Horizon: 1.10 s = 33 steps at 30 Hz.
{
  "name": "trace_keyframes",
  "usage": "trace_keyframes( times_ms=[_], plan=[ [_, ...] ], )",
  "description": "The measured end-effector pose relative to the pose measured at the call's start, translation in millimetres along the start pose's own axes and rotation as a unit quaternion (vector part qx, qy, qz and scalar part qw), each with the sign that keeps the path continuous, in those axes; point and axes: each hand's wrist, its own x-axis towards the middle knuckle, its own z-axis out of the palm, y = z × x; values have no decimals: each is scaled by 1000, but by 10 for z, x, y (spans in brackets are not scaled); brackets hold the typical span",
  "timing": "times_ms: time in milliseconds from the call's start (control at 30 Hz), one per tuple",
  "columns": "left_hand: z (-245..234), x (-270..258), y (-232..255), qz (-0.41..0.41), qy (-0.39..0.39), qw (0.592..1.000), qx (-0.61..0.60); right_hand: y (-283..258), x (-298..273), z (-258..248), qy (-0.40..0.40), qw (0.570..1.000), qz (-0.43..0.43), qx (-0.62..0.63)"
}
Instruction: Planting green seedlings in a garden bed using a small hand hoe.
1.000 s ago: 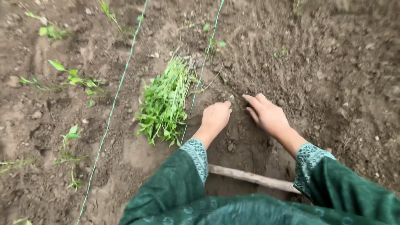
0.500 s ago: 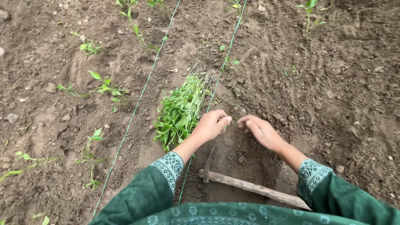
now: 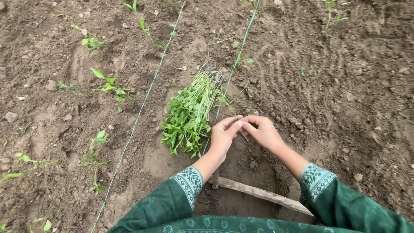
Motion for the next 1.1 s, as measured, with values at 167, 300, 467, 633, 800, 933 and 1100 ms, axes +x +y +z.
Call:
trace_keyframes(
  times_ms=[167, 300, 467, 633, 800, 933, 1100],
  plan=[
    [-161, 170, -52, 53, 83, 995, -31, 108, 369, -120, -15, 997, -74, -15],
    [-288, 226, 183, -4, 150, 984, -101, 43, 438, -233, 167, 945, -139, -246],
    [-472, 378, 156, -5, 178, 973, -150, 114, 372, -208, 164, 902, -232, -324],
    [-617, 506, 134, -17, 185, 962, -202, 19, 572, -174, 150, 944, -198, -218],
    [-670, 594, 134, -7, 149, 941, -305, -286, 738, -18, 64, 887, -243, -389],
    [-585, 415, 428, -78, 163, 936, -303, -147, 794, 76, 77, 862, -251, -433],
    [-688, 574, 89, 7, 40, 962, -271, -199, 692, 29, 97, 993, -38, 50]
  ],
)
